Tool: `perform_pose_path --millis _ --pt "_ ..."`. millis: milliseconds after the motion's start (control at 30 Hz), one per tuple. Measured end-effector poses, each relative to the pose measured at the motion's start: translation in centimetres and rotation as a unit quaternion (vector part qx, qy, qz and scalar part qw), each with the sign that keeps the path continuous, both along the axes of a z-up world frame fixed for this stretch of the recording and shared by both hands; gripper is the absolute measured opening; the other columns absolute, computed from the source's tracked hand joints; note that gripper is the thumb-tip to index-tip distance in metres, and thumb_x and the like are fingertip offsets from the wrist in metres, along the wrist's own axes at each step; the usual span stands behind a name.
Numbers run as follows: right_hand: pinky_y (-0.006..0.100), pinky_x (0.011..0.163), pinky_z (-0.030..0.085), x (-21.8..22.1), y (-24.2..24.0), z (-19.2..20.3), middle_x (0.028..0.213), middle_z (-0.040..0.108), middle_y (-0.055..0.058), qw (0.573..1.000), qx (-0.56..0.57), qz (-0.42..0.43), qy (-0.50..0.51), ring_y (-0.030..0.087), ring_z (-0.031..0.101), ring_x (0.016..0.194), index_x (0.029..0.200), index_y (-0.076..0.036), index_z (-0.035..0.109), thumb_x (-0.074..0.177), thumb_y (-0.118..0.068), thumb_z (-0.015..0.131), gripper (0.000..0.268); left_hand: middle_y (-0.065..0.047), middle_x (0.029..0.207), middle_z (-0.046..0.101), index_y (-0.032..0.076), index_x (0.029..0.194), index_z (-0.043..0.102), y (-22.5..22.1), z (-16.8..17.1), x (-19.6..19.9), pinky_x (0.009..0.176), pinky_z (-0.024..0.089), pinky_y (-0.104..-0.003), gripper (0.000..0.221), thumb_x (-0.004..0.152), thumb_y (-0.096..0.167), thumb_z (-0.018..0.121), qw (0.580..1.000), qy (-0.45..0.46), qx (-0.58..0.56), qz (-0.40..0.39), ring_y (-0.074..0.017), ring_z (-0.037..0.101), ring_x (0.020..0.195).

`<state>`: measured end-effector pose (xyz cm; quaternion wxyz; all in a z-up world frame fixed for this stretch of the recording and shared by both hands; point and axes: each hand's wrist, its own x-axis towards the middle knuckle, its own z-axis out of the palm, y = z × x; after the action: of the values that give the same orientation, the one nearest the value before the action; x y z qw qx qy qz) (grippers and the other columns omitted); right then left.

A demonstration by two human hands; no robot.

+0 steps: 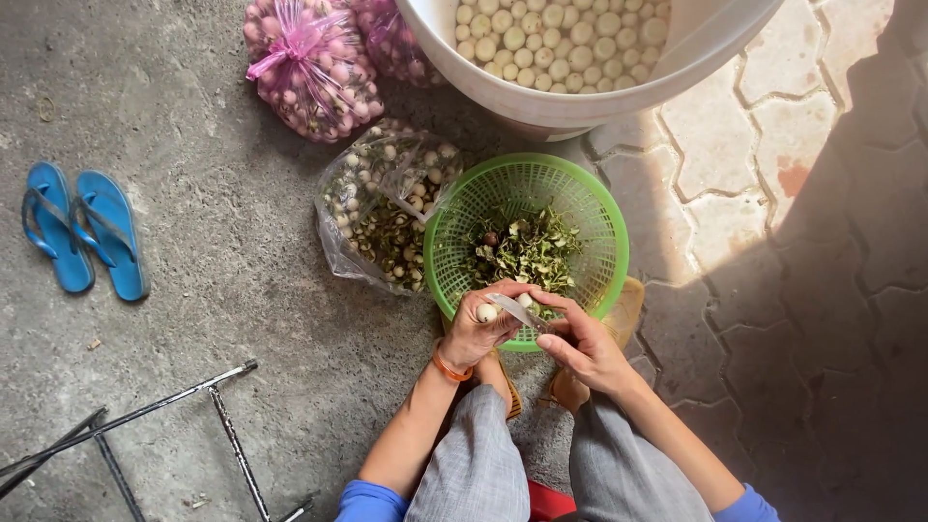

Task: The person is using a small knife to trim the ends and peel the outer skin off shallots, placing the cleaned shallots into a large bucket.

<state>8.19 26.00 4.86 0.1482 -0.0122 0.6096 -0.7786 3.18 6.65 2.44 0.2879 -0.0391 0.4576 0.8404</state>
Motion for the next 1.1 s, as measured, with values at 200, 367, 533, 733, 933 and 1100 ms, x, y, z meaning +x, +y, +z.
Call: perform_pose_path --millis 200,367,533,733,933,1100 --pt "0.021 0.039 0.037 -1.7 -0.7 3.8 0.05 0.058 0.003 0.996 0.076 -0.04 0.016 0.01 0.047 0.041 0.136 -0.005 0.06 0.091 -0.01 0.071 0.047 -0.012 0.066 0.061 -0.012 0.122 0.066 1.2 0.7 1.0 0.033 0.039 -0.016 0.041 0.09 0.01 0.079 1.0 -0.014 0.007 0.005 -0.0101 0.053 0.044" --pt "0.017 0.028 0.035 0.3 -0.3 0.4 0.049 0.048 0.004 0.975 -0.212 -0.035 -0.062 0.008 0.042 0.033 0.142 -0.005 0.044 0.101 -0.004 0.053 0.042 -0.013 0.071 0.064 -0.012 0.122 0.064 2.3 -0.5 2.7 0.034 0.041 -0.015 0.038 0.093 0.01 0.074 0.996 -0.08 0.033 0.024 -0.0095 0.056 0.05" --pt "0.014 0.022 0.033 2.0 1.0 -4.9 0.05 0.037 -0.003 0.832 -0.521 -0.045 -0.185 0.0 0.035 0.029 0.147 -0.015 0.045 0.103 -0.027 0.053 0.047 -0.012 0.073 0.067 -0.009 0.126 0.063 4.0 4.8 0.8 0.037 0.042 -0.011 0.037 0.098 0.014 0.069 0.982 -0.148 0.117 0.021 -0.0107 0.065 0.059" --pt "0.018 0.022 0.033 0.8 1.2 -0.4 0.056 0.042 0.001 0.951 -0.275 -0.083 -0.116 0.004 0.035 0.032 0.161 -0.015 0.018 0.105 -0.024 0.051 0.066 -0.014 0.112 0.073 0.005 0.139 0.059 2.4 -0.1 0.4 0.047 0.051 -0.012 0.045 0.096 0.012 0.069 0.965 -0.179 0.189 -0.001 -0.0087 0.063 0.073" --pt "0.018 0.026 0.031 1.4 1.0 1.1 0.057 0.044 0.003 0.975 -0.16 -0.116 -0.106 0.004 0.034 0.034 0.164 -0.013 0.002 0.105 -0.012 0.045 0.073 -0.015 0.075 0.067 -0.006 0.117 0.062 1.2 9.5 -7.8 0.035 0.04 -0.015 0.05 0.091 0.034 0.077 0.986 0.047 0.148 0.065 -0.0068 0.054 0.048" --pt "0.021 0.033 0.024 0.5 0.8 4.3 0.057 0.044 0.0 0.971 -0.098 -0.096 -0.194 0.007 0.03 0.04 0.166 -0.025 0.009 0.097 -0.029 0.058 0.085 -0.014 0.141 0.052 0.013 0.137 0.05 6.0 22.2 -21.4 0.073 0.061 -0.024 0.089 0.065 0.053 0.085 0.984 0.151 -0.055 0.073 -0.0231 0.061 0.109"
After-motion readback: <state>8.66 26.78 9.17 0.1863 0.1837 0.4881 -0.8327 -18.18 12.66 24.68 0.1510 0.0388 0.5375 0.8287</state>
